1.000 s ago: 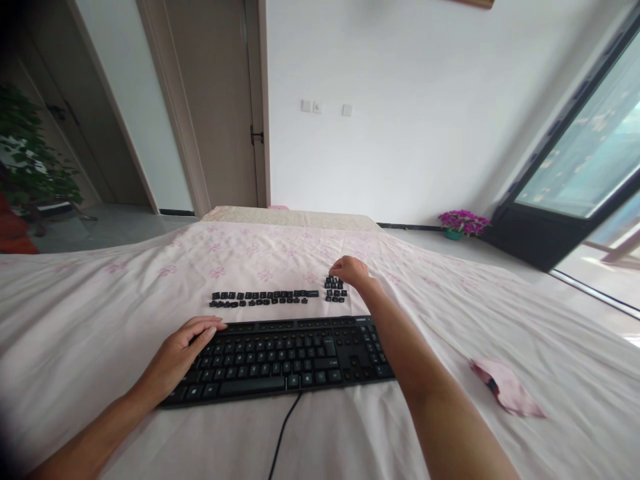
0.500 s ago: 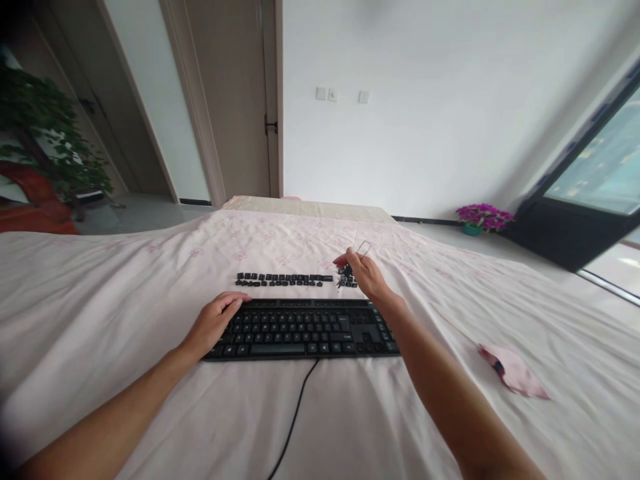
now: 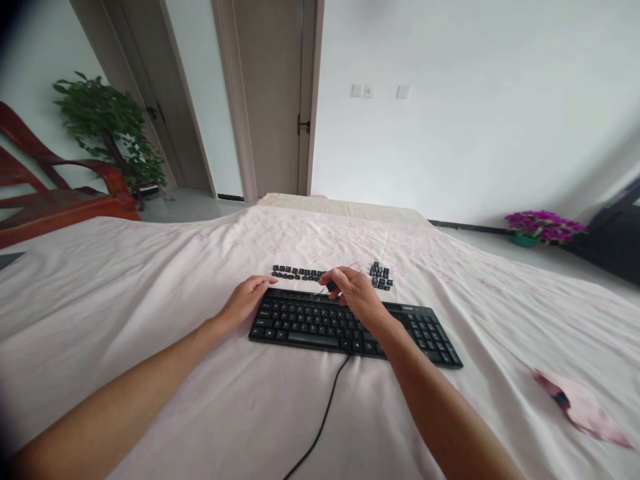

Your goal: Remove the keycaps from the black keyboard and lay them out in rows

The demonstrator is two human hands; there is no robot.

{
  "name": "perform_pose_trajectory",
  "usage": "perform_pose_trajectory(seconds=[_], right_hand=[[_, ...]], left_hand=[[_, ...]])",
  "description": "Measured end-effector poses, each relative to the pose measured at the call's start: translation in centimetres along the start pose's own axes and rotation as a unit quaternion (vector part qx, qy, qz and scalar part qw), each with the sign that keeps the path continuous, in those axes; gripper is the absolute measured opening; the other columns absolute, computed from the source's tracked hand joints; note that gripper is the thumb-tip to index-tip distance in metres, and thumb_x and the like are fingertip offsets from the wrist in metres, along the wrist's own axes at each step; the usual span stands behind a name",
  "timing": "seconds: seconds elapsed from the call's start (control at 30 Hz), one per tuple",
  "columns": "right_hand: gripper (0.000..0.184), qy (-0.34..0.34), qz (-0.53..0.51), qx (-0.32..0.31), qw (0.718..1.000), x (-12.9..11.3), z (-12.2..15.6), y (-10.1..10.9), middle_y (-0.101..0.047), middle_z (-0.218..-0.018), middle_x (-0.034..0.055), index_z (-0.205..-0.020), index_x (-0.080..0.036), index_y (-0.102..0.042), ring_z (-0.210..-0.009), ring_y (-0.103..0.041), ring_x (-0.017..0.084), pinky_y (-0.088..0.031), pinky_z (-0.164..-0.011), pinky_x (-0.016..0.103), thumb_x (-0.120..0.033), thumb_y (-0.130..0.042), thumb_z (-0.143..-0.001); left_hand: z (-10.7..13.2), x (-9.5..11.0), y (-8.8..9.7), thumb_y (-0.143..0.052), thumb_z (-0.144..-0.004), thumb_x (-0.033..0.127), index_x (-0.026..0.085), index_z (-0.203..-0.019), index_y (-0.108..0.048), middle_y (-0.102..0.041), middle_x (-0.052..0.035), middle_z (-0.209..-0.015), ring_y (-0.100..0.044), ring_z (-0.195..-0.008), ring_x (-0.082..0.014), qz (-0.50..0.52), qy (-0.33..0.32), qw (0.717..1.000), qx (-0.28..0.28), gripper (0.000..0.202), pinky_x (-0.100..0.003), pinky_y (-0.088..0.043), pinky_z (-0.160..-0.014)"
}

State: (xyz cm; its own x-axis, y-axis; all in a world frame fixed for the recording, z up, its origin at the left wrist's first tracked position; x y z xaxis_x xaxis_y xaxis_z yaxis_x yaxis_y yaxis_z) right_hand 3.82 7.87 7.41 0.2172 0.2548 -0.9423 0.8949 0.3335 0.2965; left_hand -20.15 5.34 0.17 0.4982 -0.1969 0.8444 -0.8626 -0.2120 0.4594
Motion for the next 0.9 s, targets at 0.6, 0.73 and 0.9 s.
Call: perform_pose_trajectory(seconds=[0.6, 0.73, 0.9], right_hand=[[0.038, 0.001, -0.028, 0.018, 0.999, 0.5, -3.1, -10.9, -0.063, -0.066, 0.0010, -0.078, -0.016, -0.058, -0.043, -0.057, 0.010, -0.045, -0.036, 0.019, -0.054, -0.055, -0.081], [0.036, -0.008, -0.017, 0.004, 1.000, 0.8, -3.4, -11.9, -0.060, -0.055, -0.0007, -0.076, -0.017, -0.057, -0.041, -0.057, 0.012, -0.046, -0.037, 0.020, -0.053, -0.058, -0.080], [0.033, 0.008, 0.027, -0.007, 1.000, 0.4, -3.8, -13.0, -0.057, -0.049, -0.0018, -0.074, -0.018, -0.059, -0.042, -0.059, 0.013, -0.045, -0.036, 0.019, -0.051, -0.062, -0.078]], left_hand=[[1.0, -1.6, 1.7, -0.045, -0.087, 0.035, 0.023, -0.098, -0.071, -0.068, -0.0027, -0.098, -0.061, -0.093, -0.0195, 0.014, 0.015, 1.000, 0.002, 0.030, -0.031, -0.046, -0.086], [1.0, -1.5, 1.7, -0.046, -0.087, 0.033, 0.023, -0.098, -0.070, -0.067, -0.0025, -0.097, -0.061, -0.093, -0.0193, 0.009, 0.003, 1.000, 0.006, 0.029, -0.031, -0.045, -0.086], [1.1, -1.5, 1.8, -0.046, -0.087, 0.033, 0.020, -0.086, -0.069, -0.066, -0.0024, -0.092, -0.060, -0.086, -0.0181, -0.009, -0.004, 1.000, 0.013, 0.026, -0.028, -0.046, -0.079]])
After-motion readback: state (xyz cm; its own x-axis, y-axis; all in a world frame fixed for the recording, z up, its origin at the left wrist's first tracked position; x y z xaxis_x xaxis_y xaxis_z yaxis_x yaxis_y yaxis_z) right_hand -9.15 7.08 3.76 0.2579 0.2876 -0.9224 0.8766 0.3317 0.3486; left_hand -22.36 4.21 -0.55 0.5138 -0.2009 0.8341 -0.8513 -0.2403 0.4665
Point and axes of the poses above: each hand's wrist, its own z-axis away from the middle knuckle, its own y-axis out of the back of the hand, x = y × z, the point moved 9 cm from there along -z, towards the middle knuckle
